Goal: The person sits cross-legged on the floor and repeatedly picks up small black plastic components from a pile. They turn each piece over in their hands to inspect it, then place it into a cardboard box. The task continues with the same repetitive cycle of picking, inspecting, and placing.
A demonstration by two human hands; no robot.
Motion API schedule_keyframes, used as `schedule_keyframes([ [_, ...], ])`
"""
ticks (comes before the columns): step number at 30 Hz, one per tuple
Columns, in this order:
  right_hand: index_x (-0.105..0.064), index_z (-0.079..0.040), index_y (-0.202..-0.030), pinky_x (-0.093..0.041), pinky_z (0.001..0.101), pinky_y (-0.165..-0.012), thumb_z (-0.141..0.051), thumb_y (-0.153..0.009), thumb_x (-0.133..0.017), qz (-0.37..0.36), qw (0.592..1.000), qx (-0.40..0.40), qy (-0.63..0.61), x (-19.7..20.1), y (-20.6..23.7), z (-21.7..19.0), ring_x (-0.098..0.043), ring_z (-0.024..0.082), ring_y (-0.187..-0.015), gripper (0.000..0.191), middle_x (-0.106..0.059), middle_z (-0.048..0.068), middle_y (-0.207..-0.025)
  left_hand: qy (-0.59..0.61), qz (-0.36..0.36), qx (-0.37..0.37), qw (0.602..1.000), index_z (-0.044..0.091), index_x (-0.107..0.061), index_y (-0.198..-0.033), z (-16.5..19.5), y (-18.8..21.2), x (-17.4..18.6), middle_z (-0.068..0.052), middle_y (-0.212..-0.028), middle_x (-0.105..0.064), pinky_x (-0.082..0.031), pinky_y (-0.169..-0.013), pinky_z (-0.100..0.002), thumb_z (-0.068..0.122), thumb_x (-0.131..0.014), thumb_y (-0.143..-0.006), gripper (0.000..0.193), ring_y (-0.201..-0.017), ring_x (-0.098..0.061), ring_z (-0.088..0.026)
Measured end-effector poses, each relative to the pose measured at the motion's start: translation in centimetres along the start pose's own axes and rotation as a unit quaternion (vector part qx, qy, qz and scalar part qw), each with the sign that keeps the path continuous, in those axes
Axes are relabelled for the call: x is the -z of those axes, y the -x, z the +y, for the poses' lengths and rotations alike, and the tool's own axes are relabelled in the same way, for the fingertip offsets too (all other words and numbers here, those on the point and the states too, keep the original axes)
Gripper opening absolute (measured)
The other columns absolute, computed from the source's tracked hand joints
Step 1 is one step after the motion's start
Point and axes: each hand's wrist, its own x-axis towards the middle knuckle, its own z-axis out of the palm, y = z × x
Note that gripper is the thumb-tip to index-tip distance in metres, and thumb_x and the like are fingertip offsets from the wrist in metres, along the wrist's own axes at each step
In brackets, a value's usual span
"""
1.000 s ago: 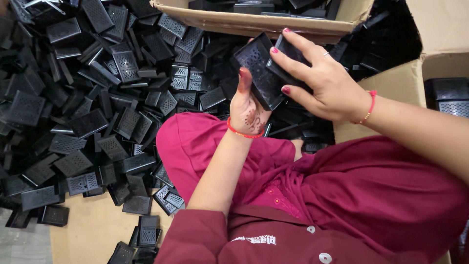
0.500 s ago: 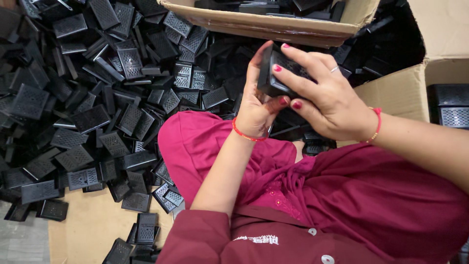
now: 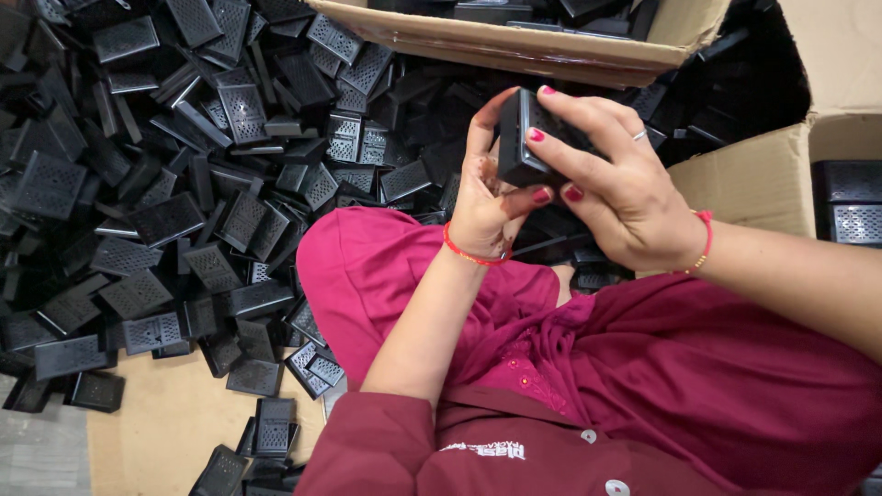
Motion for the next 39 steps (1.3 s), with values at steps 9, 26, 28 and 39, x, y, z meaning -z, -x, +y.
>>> schedule_keyframes([
  [9,-0.054,-0.008,-0.15,-0.03,0.0486,-0.128,-0.001,-0.096,-0.056,0.002,0.999,-0.018,-0.039,-0.2,0.2,0.2,-0.042,0.039,-0.148,0.054,-0.041,0.019,-0.164,-0.036,0.013,0.0,0.999,0.011,-0.039,-0.154,0.2,0.0,0.0,-0.012,-0.145,-0.053,-0.048,-0.117,-0.038,-0.016,-0.086,-0.075,0.096,-0.137,-0.054,-0.023],
  [26,-0.059,-0.008,-0.145,-0.031,0.0473,-0.127,0.002,-0.093,-0.056,-0.02,0.998,0.006,-0.058,0.0,-0.1,0.9,-0.042,0.037,-0.148,0.053,-0.044,0.017,-0.163,-0.022,0.016,-0.016,1.0,0.011,-0.04,-0.152,0.1,0.3,-0.1,-0.012,-0.143,-0.056,-0.051,-0.114,-0.04,-0.022,-0.083,-0.073,0.096,-0.135,-0.056,-0.025],
  [28,-0.057,-0.008,-0.146,-0.031,0.0482,-0.127,0.0,-0.095,-0.056,-0.022,0.999,0.012,-0.045,-0.1,-0.1,0.9,-0.041,0.038,-0.149,0.051,-0.043,0.018,-0.164,-0.027,0.015,-0.023,0.999,0.011,-0.041,-0.151,-0.1,0.3,0.0,-0.011,-0.144,-0.055,-0.051,-0.115,-0.041,-0.023,-0.083,-0.071,0.096,-0.136,-0.056,-0.025],
  [39,-0.028,0.005,-0.157,-0.023,0.0563,-0.125,-0.045,-0.096,-0.06,-0.034,0.996,0.047,-0.07,0.2,-1.7,-0.7,-0.023,0.046,-0.155,0.085,-0.026,0.025,-0.165,0.08,0.046,0.008,0.996,0.014,-0.034,-0.159,0.1,1.1,0.7,-0.012,-0.148,-0.05,-0.045,-0.113,-0.049,0.006,-0.089,-0.083,0.094,-0.136,-0.054,-0.03],
])
